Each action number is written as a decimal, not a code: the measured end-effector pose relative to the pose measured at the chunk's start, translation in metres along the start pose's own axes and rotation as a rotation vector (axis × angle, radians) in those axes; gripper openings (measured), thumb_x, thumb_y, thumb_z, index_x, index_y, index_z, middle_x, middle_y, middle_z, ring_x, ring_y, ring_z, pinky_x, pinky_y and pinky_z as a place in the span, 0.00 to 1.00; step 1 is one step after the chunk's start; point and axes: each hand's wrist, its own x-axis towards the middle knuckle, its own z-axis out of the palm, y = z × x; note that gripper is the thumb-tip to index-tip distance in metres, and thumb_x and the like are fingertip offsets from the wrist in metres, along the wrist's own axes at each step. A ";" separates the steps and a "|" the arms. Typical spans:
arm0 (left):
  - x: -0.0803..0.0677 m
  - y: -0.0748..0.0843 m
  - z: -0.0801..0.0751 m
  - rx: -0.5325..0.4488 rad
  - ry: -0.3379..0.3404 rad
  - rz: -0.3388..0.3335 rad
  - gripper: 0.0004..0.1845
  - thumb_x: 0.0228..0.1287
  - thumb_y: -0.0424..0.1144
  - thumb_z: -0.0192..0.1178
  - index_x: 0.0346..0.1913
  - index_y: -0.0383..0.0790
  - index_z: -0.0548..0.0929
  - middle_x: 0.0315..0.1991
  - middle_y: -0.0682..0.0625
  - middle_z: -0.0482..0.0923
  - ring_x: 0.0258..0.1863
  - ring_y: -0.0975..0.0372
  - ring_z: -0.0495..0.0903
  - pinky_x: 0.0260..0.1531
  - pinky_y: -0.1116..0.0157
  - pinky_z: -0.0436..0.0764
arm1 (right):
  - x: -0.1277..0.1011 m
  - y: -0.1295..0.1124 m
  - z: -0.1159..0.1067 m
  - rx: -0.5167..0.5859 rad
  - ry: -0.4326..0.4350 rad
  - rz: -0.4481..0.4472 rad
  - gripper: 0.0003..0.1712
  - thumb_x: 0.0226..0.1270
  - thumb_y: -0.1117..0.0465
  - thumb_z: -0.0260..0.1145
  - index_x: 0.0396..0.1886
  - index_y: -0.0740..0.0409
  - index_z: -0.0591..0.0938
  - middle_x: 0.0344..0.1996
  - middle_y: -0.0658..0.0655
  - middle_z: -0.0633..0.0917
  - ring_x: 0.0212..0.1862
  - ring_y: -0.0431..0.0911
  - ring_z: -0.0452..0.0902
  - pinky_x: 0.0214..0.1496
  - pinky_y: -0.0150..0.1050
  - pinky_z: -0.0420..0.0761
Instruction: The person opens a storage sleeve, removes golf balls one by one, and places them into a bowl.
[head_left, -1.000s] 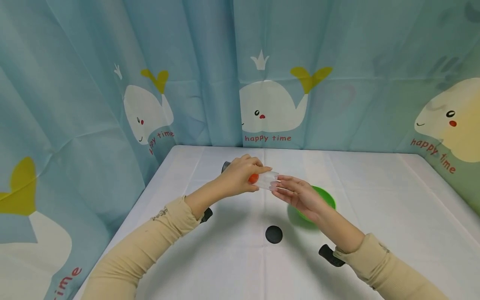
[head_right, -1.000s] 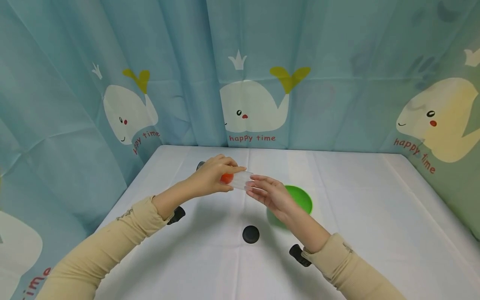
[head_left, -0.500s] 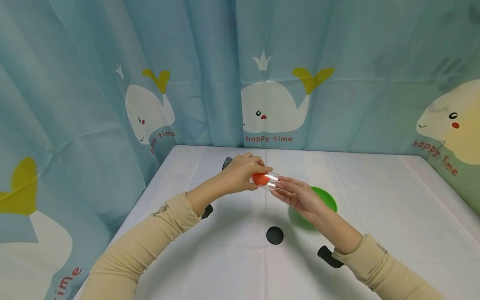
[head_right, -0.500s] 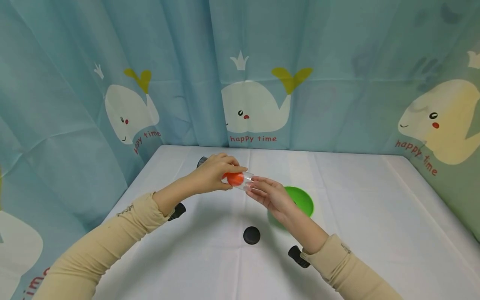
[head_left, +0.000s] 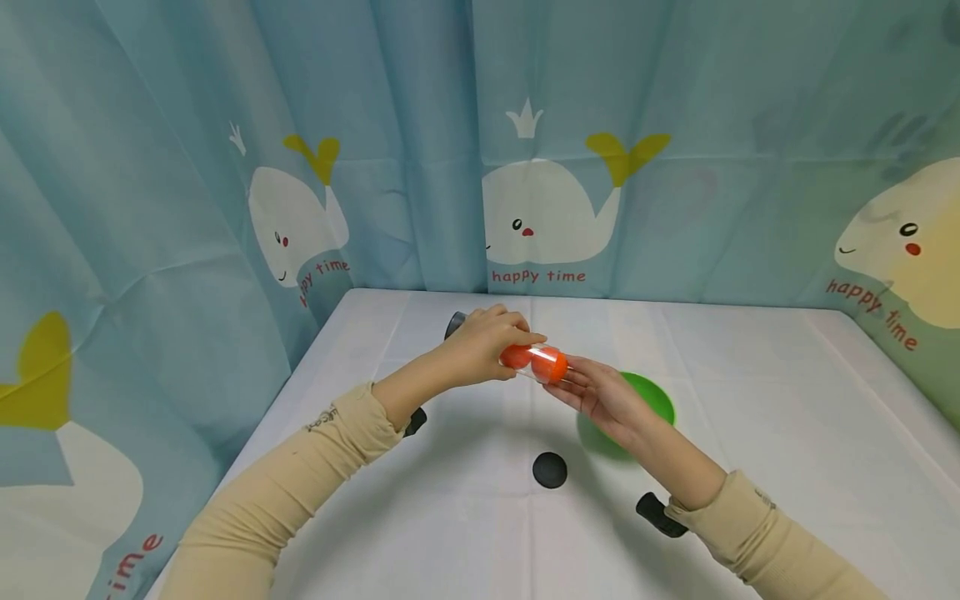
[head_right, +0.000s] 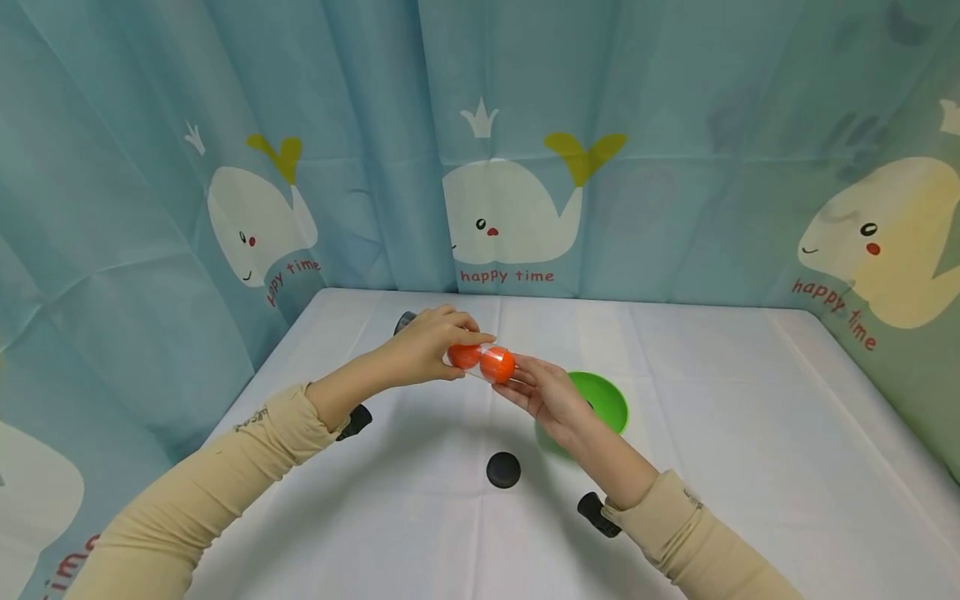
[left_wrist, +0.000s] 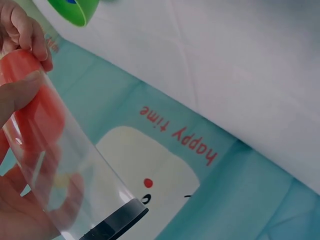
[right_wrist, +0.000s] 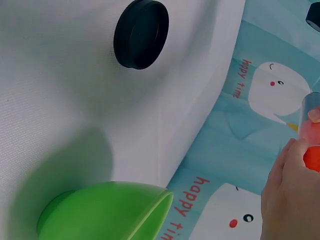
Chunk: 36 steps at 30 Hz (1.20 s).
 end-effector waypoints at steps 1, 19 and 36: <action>0.000 0.000 0.000 0.001 0.000 -0.002 0.28 0.51 0.36 0.71 0.59 0.50 0.79 0.50 0.50 0.79 0.51 0.57 0.71 0.49 0.59 0.71 | 0.000 0.000 0.000 0.002 0.002 0.002 0.31 0.75 0.60 0.48 0.69 0.74 0.53 0.42 0.52 0.79 0.44 0.41 0.81 0.52 0.32 0.80; -0.008 -0.004 0.008 -0.051 0.030 -0.025 0.30 0.52 0.36 0.71 0.61 0.48 0.77 0.51 0.48 0.78 0.51 0.56 0.71 0.50 0.58 0.72 | -0.001 0.002 -0.002 0.013 -0.044 0.005 0.27 0.72 0.60 0.55 0.62 0.72 0.61 0.48 0.55 0.74 0.45 0.42 0.80 0.53 0.33 0.79; -0.015 -0.006 0.020 -0.144 0.064 -0.024 0.31 0.52 0.36 0.70 0.62 0.45 0.76 0.54 0.47 0.78 0.51 0.54 0.71 0.52 0.56 0.73 | -0.003 0.002 -0.006 0.042 -0.039 0.030 0.27 0.73 0.61 0.52 0.63 0.72 0.58 0.46 0.55 0.75 0.45 0.42 0.82 0.51 0.32 0.80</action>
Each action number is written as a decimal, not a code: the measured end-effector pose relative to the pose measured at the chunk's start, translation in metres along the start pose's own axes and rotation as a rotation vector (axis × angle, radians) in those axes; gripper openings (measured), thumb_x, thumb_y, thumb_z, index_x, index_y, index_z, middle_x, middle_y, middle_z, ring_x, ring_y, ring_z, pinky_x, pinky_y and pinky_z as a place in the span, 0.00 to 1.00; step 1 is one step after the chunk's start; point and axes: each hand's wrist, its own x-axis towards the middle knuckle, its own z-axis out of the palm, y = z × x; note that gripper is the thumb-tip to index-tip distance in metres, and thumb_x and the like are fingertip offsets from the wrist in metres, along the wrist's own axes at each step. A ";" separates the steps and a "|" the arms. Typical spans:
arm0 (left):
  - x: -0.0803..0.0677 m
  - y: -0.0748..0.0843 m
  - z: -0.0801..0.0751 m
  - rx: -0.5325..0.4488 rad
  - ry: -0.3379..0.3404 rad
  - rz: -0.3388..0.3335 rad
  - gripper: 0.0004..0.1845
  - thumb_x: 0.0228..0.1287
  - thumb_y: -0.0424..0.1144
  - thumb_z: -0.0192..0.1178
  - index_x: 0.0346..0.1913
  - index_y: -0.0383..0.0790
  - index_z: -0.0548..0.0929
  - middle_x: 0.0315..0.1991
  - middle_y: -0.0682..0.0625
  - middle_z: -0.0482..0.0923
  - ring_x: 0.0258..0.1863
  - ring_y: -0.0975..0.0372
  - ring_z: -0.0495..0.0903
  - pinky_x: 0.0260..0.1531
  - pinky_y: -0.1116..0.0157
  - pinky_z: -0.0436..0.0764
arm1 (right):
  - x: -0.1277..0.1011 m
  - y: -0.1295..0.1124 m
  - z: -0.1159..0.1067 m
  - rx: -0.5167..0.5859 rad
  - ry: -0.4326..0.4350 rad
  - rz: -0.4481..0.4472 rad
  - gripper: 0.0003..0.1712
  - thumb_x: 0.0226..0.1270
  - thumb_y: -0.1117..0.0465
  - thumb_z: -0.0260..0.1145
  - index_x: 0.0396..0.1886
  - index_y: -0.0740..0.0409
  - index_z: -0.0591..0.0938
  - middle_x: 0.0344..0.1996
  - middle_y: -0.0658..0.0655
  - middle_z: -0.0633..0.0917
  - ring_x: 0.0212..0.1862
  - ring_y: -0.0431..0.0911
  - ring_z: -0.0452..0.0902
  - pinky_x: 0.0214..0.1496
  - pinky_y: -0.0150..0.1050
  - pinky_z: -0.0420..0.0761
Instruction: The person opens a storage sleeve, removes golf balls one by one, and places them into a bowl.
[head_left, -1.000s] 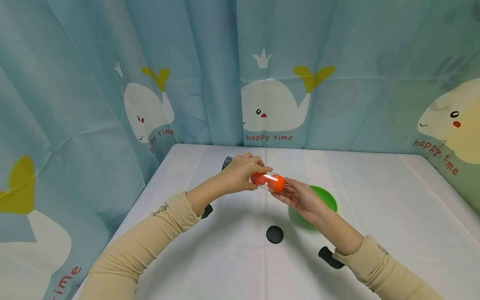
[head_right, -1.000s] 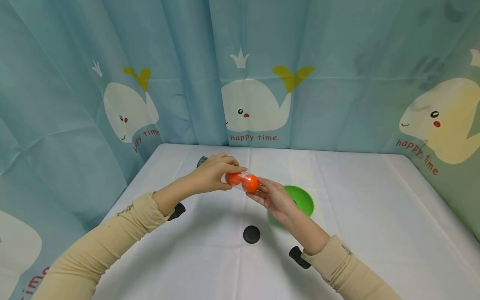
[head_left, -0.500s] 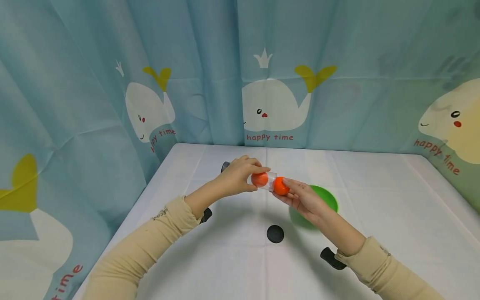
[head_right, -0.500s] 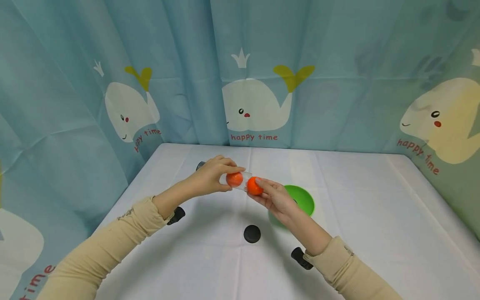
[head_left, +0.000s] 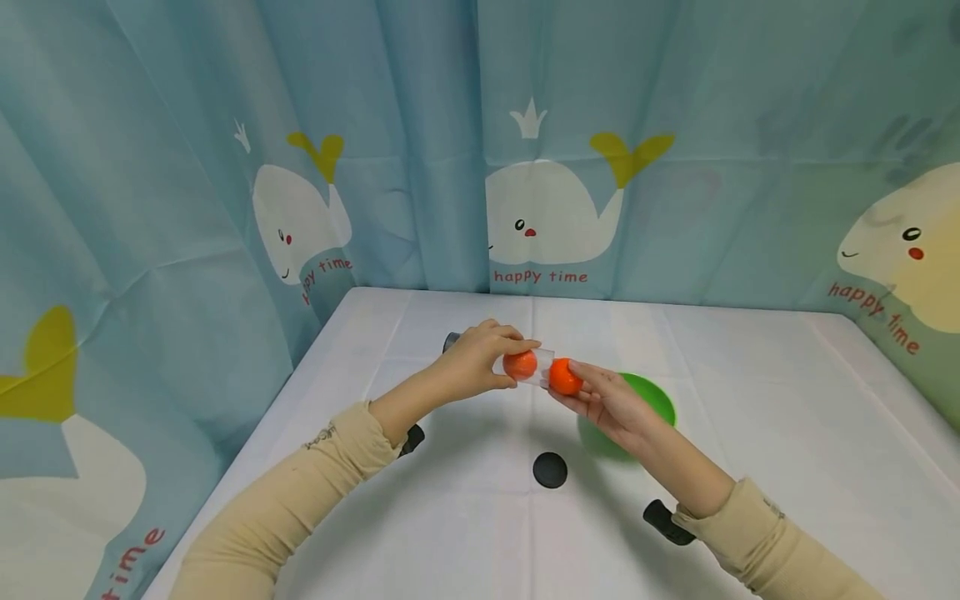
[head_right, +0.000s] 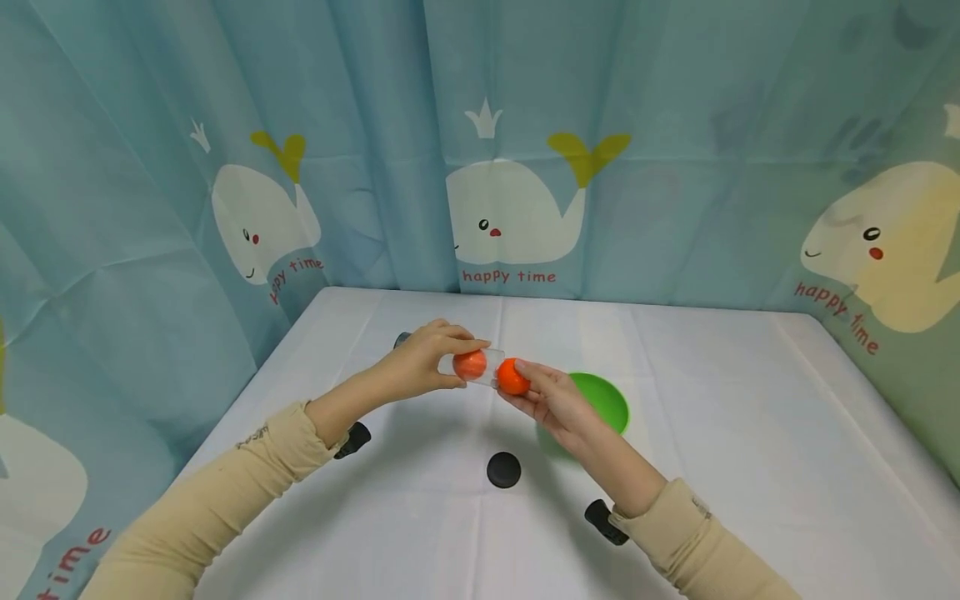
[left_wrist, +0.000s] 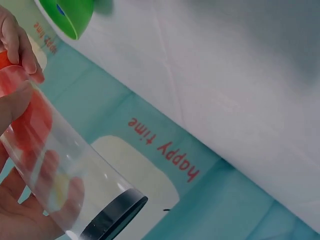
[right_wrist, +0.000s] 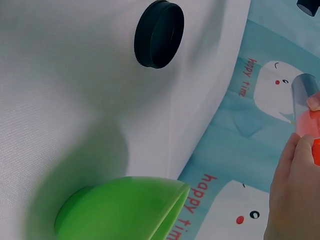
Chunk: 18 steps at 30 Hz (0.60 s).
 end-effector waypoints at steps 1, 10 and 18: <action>-0.001 0.000 0.000 -0.002 -0.002 0.001 0.31 0.52 0.37 0.70 0.62 0.45 0.76 0.55 0.47 0.78 0.52 0.54 0.72 0.52 0.55 0.73 | 0.000 0.000 -0.001 0.003 0.001 0.001 0.26 0.73 0.61 0.52 0.63 0.72 0.58 0.46 0.55 0.75 0.45 0.42 0.82 0.51 0.32 0.80; -0.004 -0.006 0.002 -0.040 0.031 0.037 0.34 0.52 0.40 0.69 0.64 0.44 0.73 0.60 0.47 0.76 0.60 0.56 0.75 0.61 0.58 0.72 | -0.005 0.000 -0.009 0.075 0.012 0.013 0.24 0.72 0.63 0.53 0.60 0.71 0.60 0.48 0.59 0.72 0.45 0.46 0.82 0.52 0.33 0.80; -0.008 -0.008 0.003 -0.069 0.039 0.019 0.33 0.52 0.39 0.69 0.64 0.43 0.73 0.60 0.48 0.76 0.59 0.57 0.76 0.59 0.59 0.74 | -0.011 0.000 -0.017 0.120 0.028 0.028 0.21 0.71 0.63 0.54 0.57 0.69 0.61 0.45 0.58 0.75 0.45 0.47 0.83 0.51 0.33 0.80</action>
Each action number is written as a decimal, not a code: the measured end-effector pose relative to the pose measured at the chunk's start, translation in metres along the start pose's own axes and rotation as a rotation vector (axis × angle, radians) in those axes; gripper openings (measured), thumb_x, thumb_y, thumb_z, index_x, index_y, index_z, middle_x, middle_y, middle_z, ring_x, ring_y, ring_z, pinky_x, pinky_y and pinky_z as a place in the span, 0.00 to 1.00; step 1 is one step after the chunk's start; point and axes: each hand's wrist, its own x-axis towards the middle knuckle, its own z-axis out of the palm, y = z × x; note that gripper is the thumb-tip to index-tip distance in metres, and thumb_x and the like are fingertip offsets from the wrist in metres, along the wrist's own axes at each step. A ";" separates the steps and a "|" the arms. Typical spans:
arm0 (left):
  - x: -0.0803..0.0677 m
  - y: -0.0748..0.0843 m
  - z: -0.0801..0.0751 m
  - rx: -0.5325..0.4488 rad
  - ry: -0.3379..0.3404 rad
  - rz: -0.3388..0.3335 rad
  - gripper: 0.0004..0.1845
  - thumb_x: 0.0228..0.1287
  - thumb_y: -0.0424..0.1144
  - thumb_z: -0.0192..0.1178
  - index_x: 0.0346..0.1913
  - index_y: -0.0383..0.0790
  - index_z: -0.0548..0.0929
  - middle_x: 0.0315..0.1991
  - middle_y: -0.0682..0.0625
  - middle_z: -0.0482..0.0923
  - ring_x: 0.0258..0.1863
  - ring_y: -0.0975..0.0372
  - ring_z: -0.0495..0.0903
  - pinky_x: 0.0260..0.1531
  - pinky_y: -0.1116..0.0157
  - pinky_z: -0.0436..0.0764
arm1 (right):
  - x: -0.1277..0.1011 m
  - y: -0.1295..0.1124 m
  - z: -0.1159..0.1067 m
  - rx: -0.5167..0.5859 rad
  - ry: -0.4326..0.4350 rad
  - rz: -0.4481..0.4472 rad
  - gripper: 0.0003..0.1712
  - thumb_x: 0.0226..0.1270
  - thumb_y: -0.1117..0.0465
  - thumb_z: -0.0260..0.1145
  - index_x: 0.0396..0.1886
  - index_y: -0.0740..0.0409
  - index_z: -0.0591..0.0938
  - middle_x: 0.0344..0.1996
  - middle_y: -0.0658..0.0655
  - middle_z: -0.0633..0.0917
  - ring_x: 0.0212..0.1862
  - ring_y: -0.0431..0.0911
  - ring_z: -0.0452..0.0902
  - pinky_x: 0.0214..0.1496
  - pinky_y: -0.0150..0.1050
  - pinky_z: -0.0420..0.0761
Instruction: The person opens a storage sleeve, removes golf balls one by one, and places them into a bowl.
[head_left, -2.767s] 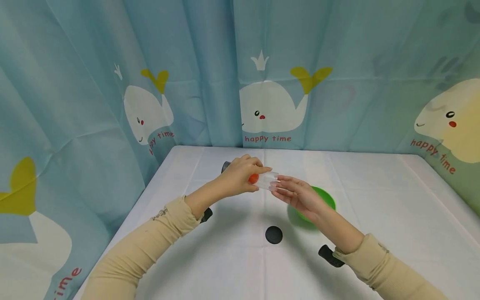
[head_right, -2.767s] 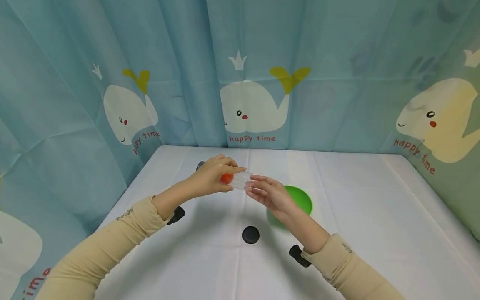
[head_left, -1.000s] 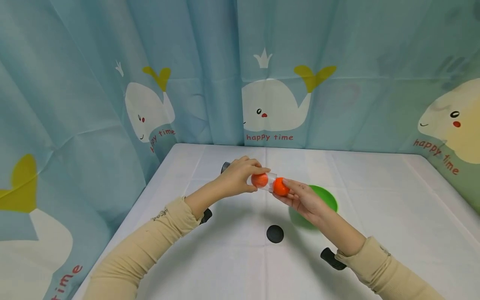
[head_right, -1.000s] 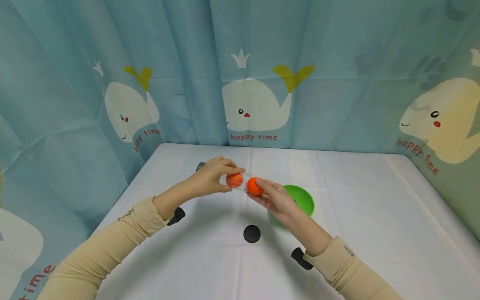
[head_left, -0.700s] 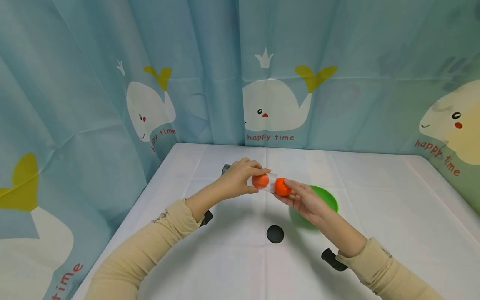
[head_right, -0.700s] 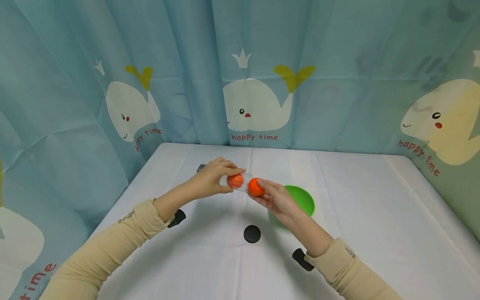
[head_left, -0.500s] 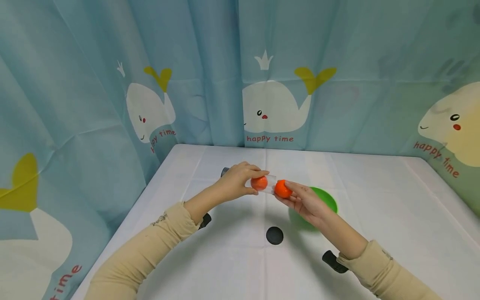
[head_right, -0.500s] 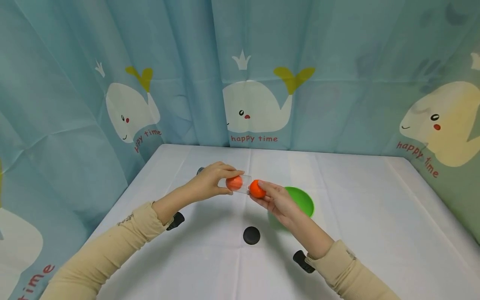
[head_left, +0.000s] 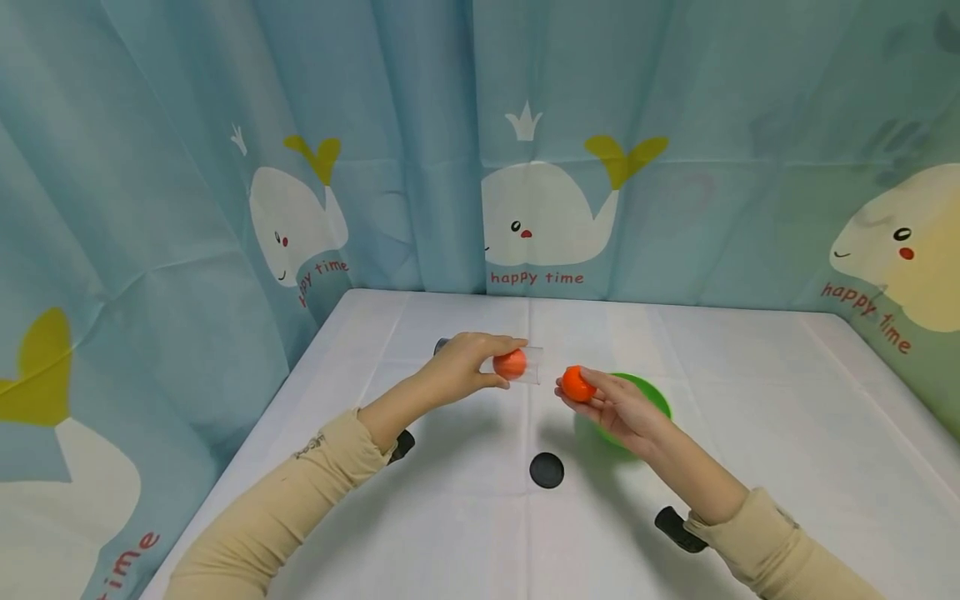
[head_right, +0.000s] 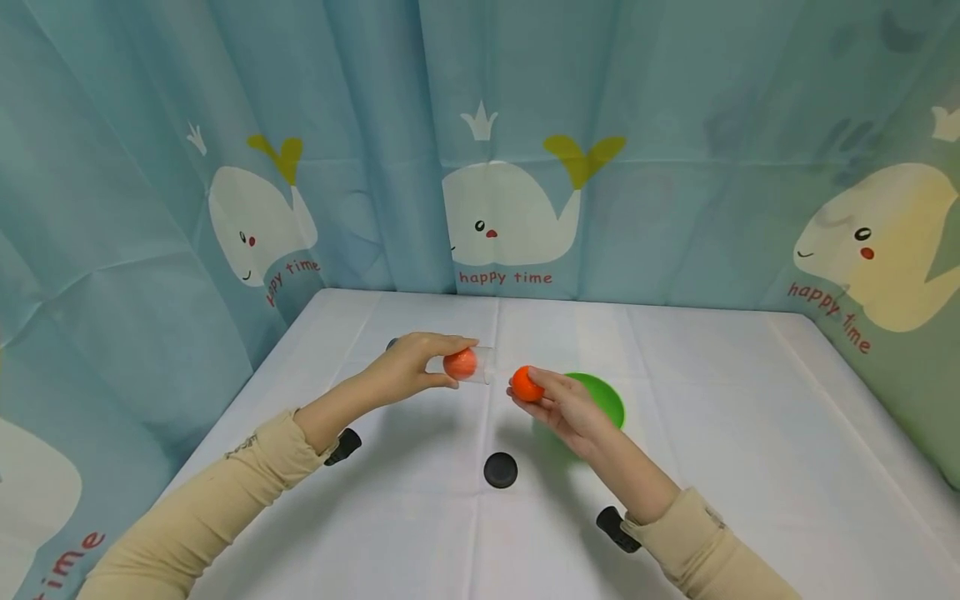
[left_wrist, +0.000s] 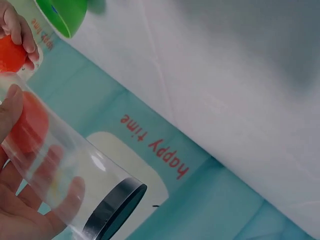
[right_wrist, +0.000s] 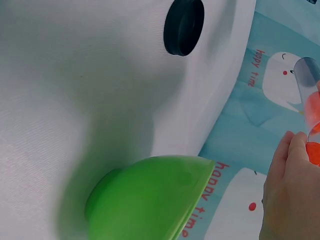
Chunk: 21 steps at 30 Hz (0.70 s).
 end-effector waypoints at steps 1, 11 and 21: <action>-0.001 0.000 0.000 -0.001 0.002 -0.001 0.33 0.52 0.39 0.69 0.64 0.42 0.73 0.60 0.48 0.76 0.59 0.56 0.76 0.59 0.59 0.74 | -0.001 0.000 -0.001 -0.002 0.000 -0.001 0.21 0.71 0.63 0.54 0.57 0.69 0.61 0.45 0.58 0.76 0.45 0.46 0.83 0.51 0.33 0.80; -0.002 -0.001 0.001 -0.009 0.026 -0.013 0.33 0.51 0.39 0.69 0.63 0.40 0.74 0.60 0.47 0.76 0.59 0.56 0.75 0.60 0.59 0.73 | -0.007 -0.006 -0.010 -0.021 -0.016 -0.036 0.07 0.71 0.63 0.55 0.42 0.63 0.77 0.40 0.55 0.82 0.44 0.46 0.84 0.50 0.34 0.81; -0.003 -0.002 0.002 -0.044 0.063 -0.029 0.32 0.52 0.37 0.69 0.63 0.41 0.74 0.59 0.47 0.77 0.56 0.55 0.78 0.56 0.59 0.76 | -0.012 -0.011 -0.023 -0.010 -0.056 -0.034 0.08 0.71 0.63 0.55 0.38 0.58 0.81 0.41 0.54 0.83 0.46 0.46 0.83 0.50 0.33 0.81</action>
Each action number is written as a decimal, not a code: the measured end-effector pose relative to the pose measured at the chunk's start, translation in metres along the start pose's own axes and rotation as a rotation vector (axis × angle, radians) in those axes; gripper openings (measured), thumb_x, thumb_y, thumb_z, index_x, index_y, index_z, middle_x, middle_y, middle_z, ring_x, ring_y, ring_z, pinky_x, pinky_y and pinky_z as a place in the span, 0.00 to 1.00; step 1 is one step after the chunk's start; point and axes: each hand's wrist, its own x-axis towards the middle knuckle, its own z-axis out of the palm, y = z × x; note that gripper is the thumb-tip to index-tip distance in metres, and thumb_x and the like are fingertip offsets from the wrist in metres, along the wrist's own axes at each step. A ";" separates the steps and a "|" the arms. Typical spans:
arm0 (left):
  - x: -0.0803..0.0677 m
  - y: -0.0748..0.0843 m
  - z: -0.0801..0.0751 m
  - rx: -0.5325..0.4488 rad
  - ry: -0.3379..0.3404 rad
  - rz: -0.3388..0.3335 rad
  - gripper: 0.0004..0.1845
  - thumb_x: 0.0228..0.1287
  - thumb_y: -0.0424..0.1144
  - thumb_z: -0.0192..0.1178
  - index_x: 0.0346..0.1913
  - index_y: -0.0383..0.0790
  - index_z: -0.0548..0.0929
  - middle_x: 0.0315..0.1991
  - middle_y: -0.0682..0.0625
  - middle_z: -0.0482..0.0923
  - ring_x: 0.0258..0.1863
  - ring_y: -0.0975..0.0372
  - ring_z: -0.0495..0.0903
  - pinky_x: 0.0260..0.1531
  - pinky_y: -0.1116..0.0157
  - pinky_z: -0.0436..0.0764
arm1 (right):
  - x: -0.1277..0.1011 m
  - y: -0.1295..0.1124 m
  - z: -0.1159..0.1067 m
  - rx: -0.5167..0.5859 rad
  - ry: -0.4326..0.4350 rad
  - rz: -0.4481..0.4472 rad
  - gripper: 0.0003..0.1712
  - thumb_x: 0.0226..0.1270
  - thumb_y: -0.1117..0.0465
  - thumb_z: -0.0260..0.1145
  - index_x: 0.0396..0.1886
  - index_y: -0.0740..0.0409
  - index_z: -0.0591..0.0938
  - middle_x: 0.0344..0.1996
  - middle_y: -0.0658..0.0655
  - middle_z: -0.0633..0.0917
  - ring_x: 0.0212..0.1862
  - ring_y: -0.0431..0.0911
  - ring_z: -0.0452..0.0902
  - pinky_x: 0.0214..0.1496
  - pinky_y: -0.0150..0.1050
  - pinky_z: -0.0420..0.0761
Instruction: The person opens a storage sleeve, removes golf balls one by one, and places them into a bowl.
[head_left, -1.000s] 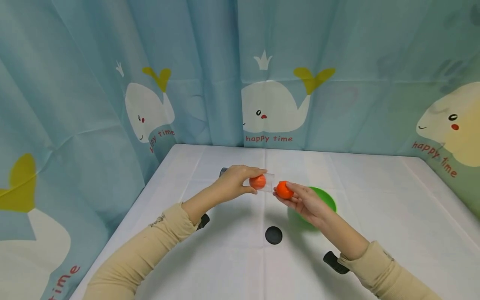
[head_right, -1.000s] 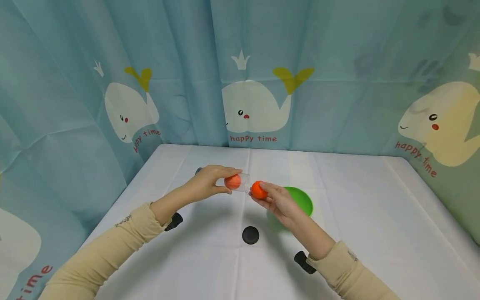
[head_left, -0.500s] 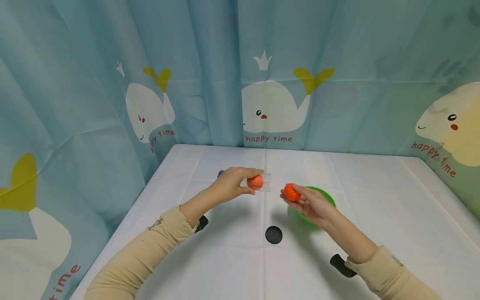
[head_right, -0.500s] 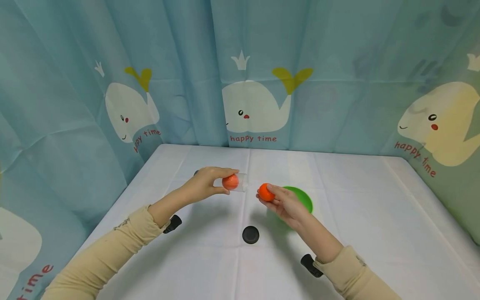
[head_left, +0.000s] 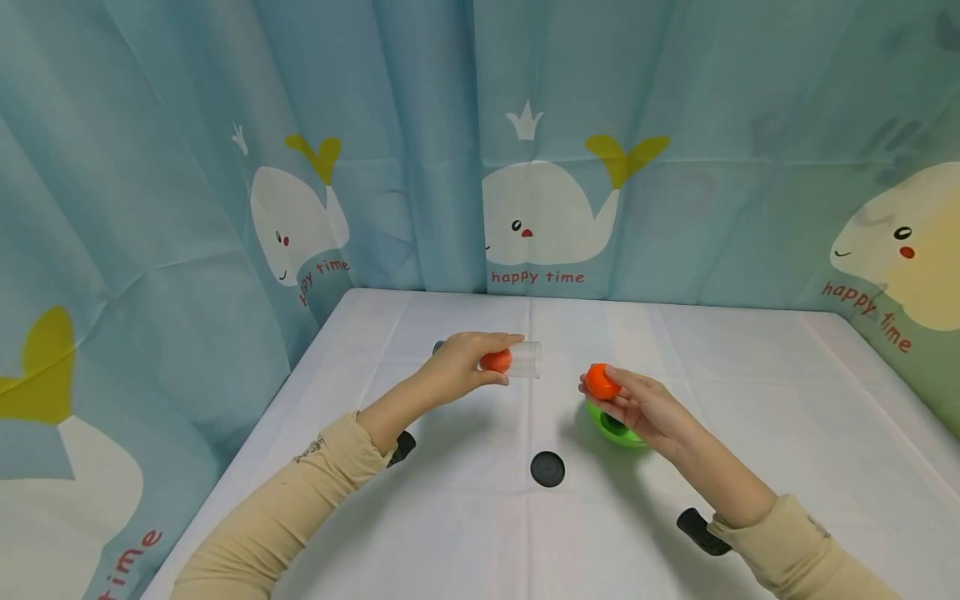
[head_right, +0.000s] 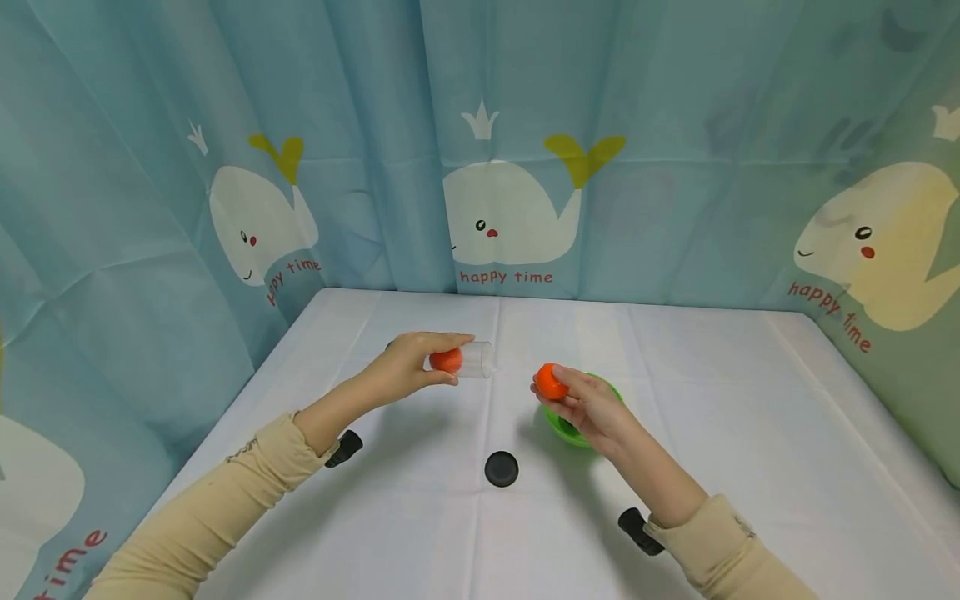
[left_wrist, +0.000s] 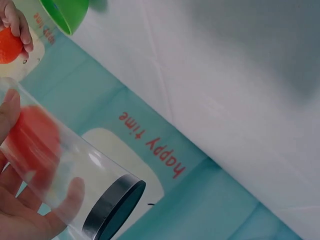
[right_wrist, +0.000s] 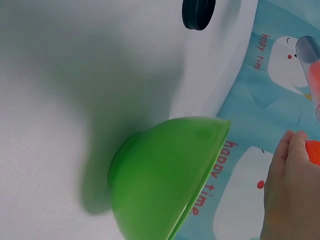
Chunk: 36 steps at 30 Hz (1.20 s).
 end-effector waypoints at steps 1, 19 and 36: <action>0.000 0.000 0.000 -0.003 0.000 -0.003 0.32 0.52 0.37 0.69 0.63 0.41 0.74 0.60 0.47 0.76 0.56 0.55 0.77 0.56 0.59 0.76 | 0.000 0.000 -0.001 -0.002 0.000 -0.001 0.08 0.71 0.63 0.55 0.38 0.58 0.81 0.41 0.54 0.83 0.46 0.46 0.83 0.50 0.33 0.81; -0.007 -0.005 0.000 -0.096 -0.024 -0.090 0.34 0.55 0.39 0.67 0.67 0.44 0.69 0.66 0.49 0.69 0.66 0.55 0.68 0.62 0.57 0.71 | -0.007 -0.006 -0.021 -0.066 0.066 -0.023 0.07 0.71 0.62 0.56 0.36 0.53 0.81 0.40 0.50 0.83 0.44 0.41 0.83 0.49 0.32 0.81; -0.016 -0.012 0.004 -0.134 0.005 -0.099 0.35 0.53 0.39 0.68 0.67 0.42 0.69 0.65 0.47 0.69 0.65 0.54 0.69 0.61 0.56 0.71 | -0.006 -0.009 -0.037 -0.802 0.305 -0.125 0.36 0.67 0.52 0.62 0.66 0.70 0.65 0.37 0.34 0.78 0.39 0.27 0.75 0.45 0.22 0.78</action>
